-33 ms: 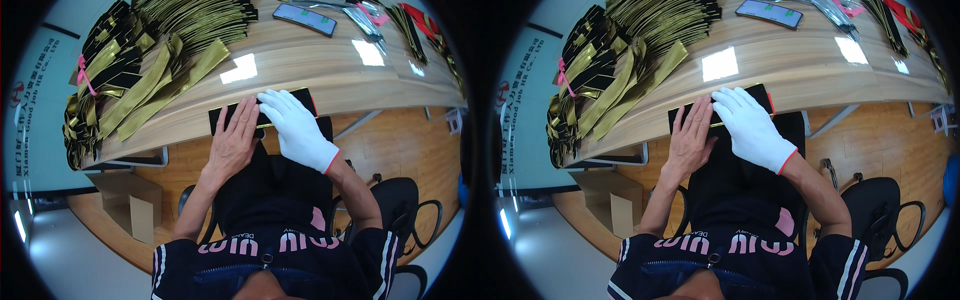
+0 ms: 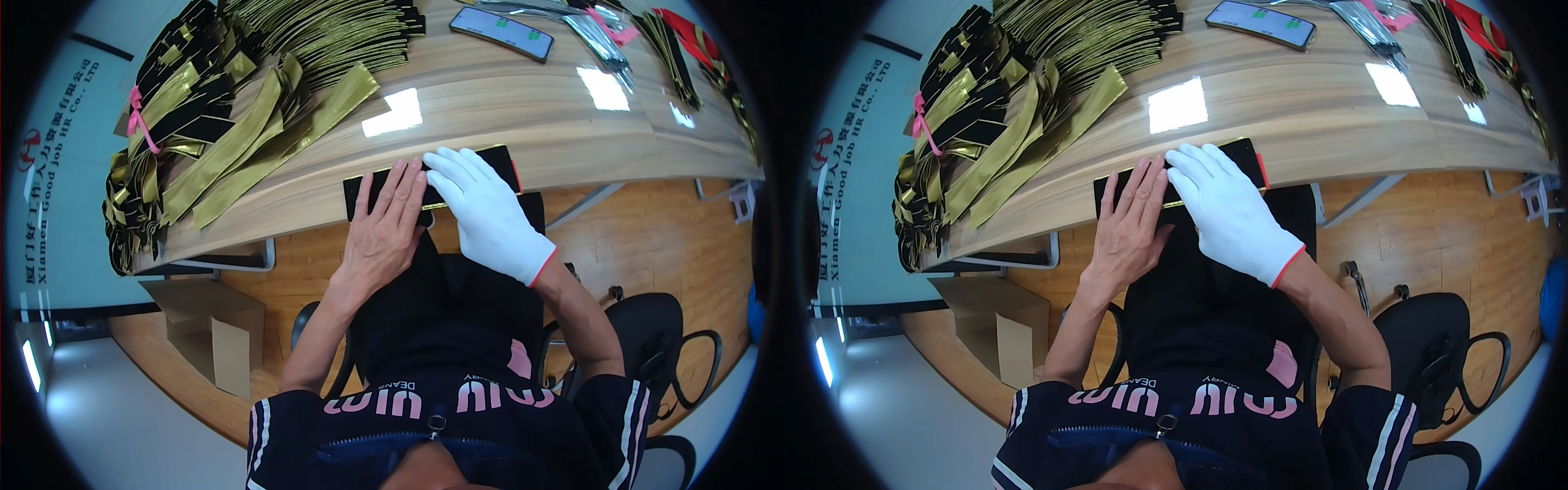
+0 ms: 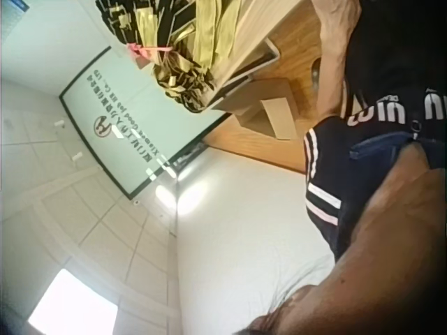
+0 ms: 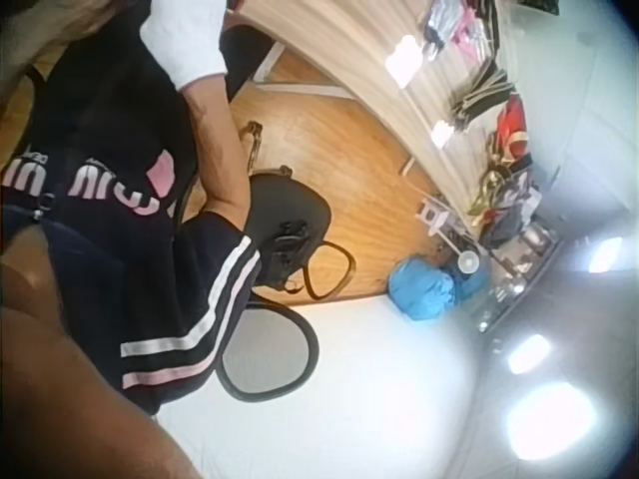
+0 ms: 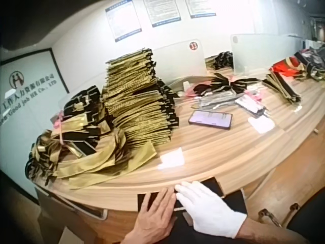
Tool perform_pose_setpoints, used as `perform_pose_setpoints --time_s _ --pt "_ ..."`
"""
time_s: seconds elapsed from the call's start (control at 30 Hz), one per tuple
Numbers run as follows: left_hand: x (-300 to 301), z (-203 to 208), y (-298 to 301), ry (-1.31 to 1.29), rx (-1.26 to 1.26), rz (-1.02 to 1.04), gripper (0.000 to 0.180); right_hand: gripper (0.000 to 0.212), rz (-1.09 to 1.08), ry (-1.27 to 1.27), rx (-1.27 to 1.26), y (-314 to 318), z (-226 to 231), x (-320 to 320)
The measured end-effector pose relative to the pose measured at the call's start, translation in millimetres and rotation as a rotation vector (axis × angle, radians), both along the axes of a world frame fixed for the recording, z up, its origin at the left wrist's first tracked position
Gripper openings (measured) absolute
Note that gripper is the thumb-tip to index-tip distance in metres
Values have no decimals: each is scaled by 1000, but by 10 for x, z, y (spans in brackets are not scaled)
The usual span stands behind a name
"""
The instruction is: The person is folding gold-colored ribbons over black cardboard strips and stacking the finished items.
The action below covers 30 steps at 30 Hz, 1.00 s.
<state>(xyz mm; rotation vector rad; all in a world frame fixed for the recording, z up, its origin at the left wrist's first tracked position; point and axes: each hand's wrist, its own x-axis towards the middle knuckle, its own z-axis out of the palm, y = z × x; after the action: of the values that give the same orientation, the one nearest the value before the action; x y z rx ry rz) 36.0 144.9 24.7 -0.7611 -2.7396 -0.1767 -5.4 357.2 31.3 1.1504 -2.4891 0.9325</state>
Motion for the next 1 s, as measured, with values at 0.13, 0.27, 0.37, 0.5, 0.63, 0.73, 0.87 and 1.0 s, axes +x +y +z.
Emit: perform_pose_setpoints --time_s 0.13,0.27,0.37,0.5,0.63,0.73,0.87,1.0 --pt "1 67 2 -27 -102 -24 86 60 -25 64 103 -5 -12 25" --pt "12 33 -27 -76 -68 -44 77 59 -75 135 224 -24 10 105" --pt "-20 -5 -42 -34 -84 -47 90 67 -202 154 207 -14 101 160" --pt "-15 -6 -19 -68 -82 -25 93 78 -325 262 435 32 -28 49" --pt "-31 -27 1 -61 -72 -26 94 78 -388 254 422 4 -102 48" --pt "-27 -38 4 -48 -67 -26 88 69 -420 249 431 -12 -120 37" --pt "-30 -51 6 -59 -63 -37 89 58 -428 243 383 -29 -139 46" --pt "-16 -87 -27 -40 -68 -23 89 55 -451 213 371 -112 -106 76"
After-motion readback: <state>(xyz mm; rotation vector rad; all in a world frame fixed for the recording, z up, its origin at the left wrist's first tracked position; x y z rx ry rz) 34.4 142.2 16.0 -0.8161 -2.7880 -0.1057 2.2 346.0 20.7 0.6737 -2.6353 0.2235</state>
